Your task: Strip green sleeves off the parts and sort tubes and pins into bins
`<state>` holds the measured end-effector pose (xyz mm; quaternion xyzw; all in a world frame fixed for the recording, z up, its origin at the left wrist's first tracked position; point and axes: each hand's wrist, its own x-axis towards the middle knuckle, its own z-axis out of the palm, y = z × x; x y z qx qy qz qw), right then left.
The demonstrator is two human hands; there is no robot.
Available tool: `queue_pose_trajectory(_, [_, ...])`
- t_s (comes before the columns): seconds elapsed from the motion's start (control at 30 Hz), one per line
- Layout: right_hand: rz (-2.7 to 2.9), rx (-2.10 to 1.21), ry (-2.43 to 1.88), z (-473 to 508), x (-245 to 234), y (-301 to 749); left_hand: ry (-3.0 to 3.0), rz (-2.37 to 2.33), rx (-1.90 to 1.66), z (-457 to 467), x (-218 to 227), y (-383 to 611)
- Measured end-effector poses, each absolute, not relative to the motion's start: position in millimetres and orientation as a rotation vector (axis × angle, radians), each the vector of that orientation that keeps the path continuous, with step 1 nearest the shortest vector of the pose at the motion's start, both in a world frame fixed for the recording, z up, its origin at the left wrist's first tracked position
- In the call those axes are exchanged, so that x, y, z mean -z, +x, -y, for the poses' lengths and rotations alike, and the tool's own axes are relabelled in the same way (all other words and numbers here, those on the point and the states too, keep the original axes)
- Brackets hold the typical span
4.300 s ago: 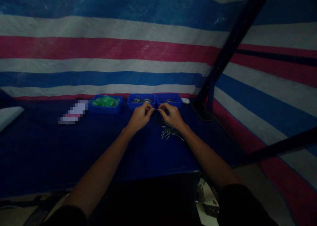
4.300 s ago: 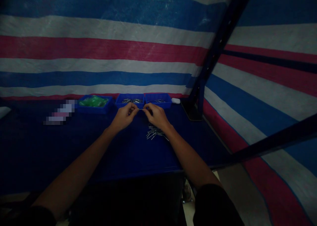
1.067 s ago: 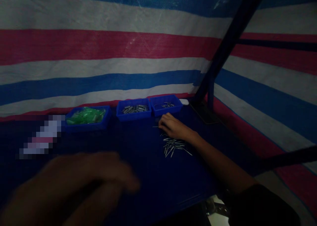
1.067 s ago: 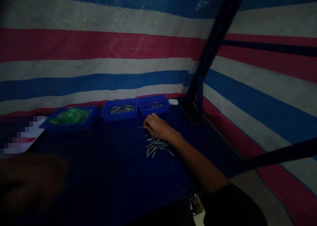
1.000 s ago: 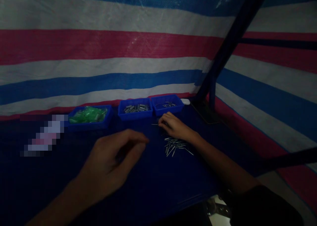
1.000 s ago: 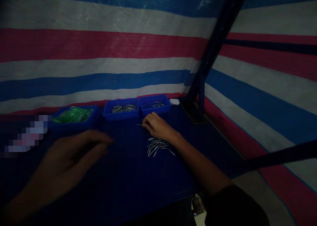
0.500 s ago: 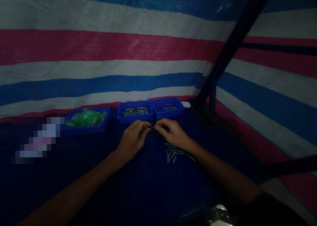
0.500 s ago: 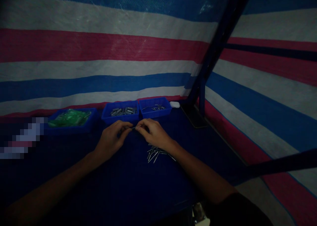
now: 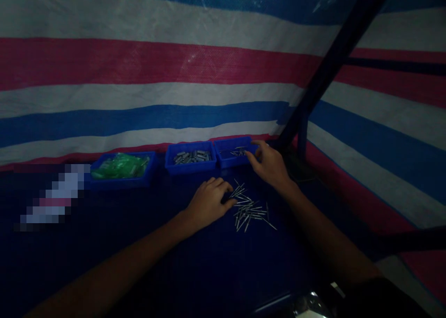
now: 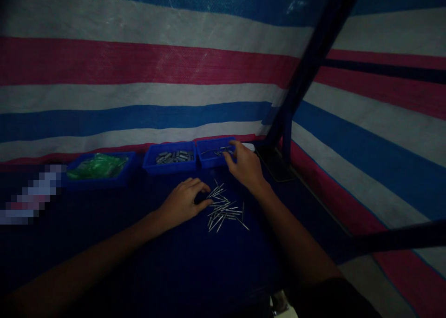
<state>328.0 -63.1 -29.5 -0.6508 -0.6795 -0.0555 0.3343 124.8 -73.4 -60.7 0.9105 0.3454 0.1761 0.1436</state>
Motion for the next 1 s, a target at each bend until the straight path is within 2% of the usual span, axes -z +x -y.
queue_pose_trajectory(0.17, [2.012, -0.26, -1.58, 82, 43, 327, 2.696, -1.055, -0.473, 72, 65, 124])
queue_pose_trajectory(0.3, [2.189, -0.404, -1.458, 85, 50, 317, 2.706, -1.154, -0.474, 67, 68, 121])
queue_pose_trajectory(0.67, [2.24, -0.264, -1.249, 93, 51, 299, 2.432, -1.288, -0.728, 60, 70, 116])
queue_pose_trajectory(1.0, [2.355, -0.094, -1.3, 98, 44, 294, 2.323, -1.221, -0.904, 59, 68, 115])
